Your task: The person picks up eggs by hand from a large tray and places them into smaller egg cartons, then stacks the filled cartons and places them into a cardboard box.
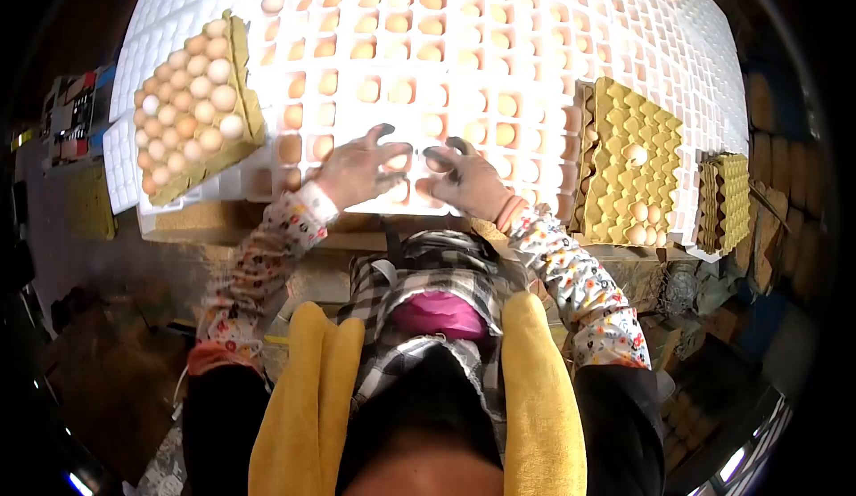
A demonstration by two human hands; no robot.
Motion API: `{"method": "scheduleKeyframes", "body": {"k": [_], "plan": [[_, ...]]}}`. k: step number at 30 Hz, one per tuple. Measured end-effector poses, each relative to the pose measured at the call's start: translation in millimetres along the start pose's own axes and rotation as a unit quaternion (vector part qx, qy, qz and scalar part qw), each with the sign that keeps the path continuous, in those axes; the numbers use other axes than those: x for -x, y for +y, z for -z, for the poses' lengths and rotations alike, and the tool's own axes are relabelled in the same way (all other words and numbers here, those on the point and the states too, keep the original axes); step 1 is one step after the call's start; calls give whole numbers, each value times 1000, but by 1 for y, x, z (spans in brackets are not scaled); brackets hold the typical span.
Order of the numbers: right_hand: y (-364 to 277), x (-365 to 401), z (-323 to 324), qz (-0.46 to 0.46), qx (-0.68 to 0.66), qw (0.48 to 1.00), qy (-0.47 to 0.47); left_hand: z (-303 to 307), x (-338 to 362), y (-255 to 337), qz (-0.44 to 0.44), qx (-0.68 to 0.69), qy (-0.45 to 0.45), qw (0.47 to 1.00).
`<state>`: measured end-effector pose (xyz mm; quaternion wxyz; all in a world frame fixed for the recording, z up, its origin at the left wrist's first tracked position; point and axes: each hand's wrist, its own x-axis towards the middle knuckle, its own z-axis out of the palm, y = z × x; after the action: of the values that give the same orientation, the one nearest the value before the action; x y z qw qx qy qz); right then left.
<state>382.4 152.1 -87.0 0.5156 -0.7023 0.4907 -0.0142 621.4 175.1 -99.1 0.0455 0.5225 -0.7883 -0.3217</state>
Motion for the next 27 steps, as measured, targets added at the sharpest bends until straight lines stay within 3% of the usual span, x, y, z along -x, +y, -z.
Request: {"method": "scheduleKeyframes", "body": {"k": [1, 2, 3, 4, 5, 6, 7, 8, 9, 10, 11, 12, 13, 15, 17, 19, 20, 21, 22, 23, 25, 26, 27], "plan": [[5, -5, 5, -91, -202, 975, -1, -11, -1, -9, 32, 28, 111, 993], [17, -14, 4, -34, -496, 867, 20, -27, -7, -17, 39, -4, 232, 972], [26, -18, -6, 17, -461, 885, 61, -44, -11, -22, 50, -35, 346, 936], [22, -20, -14, 66, -422, 898, 105, -56, -16, -23, 53, -77, 346, 934], [17, -32, -18, 33, -493, 866, 70, -63, -19, -21, 88, -86, 271, 955], [12, -44, -21, -4, -560, 827, 39, -66, -21, -22, 103, -57, 289, 950], [-11, -53, -24, -78, -503, 854, 112, -65, -24, -19, 115, -29, 308, 944], [-22, -60, -28, -23, -349, 928, 126, -65, -24, -18, 132, 15, 374, 918], [-32, -65, -39, 98, -208, 945, 233, -65, -26, -17, 134, 65, 436, 888], [-20, -82, -48, 125, -170, 953, 219, -61, -27, -8, 105, 65, 451, 884], [19, -106, -71, 256, 140, 909, 298, -65, -32, -13, 39, 69, 438, 896], [11, -94, -57, 250, 78, 914, 310, -64, -34, -5, 5, -53, 432, 900], [7, -64, -43, 222, 11, 922, 316, -73, -40, -13, 7, -111, 341, 933], [7, -7, -16, 162, -135, 923, 323, -94, -44, -27, 22, -143, 259, 955], [23, 74, 30, 87, -204, 940, 260, -83, -50, -12, 18, -129, 273, 953], [75, 147, 62, 135, -89, 909, 383, -77, -60, 39, 97, -186, 343, 916], [106, 183, 79, 112, -53, 891, 437, -67, -67, 77, 47, -198, 358, 911], [126, 221, 107, 62, -17, 879, 473, -74, -87, 110, -22, -23, 386, 922], [162, 252, 126, -52, -69, 857, 508, -72, -103, 164, -79, 57, 325, 941], [188, 276, 144, -77, -127, 813, 563, -87, -126, 206, -182, 142, 288, 930], [238, 317, 177, -74, 178, 846, 496, -91, -155, 311, -238, 116, 168, 950], [249, 323, 187, -78, 198, 879, 426, -111, -176, 338, -260, 136, 131, 947], [260, 328, 193, -81, 215, 908, 351, -132, -194, 357, -271, 69, 137, 950]]}}
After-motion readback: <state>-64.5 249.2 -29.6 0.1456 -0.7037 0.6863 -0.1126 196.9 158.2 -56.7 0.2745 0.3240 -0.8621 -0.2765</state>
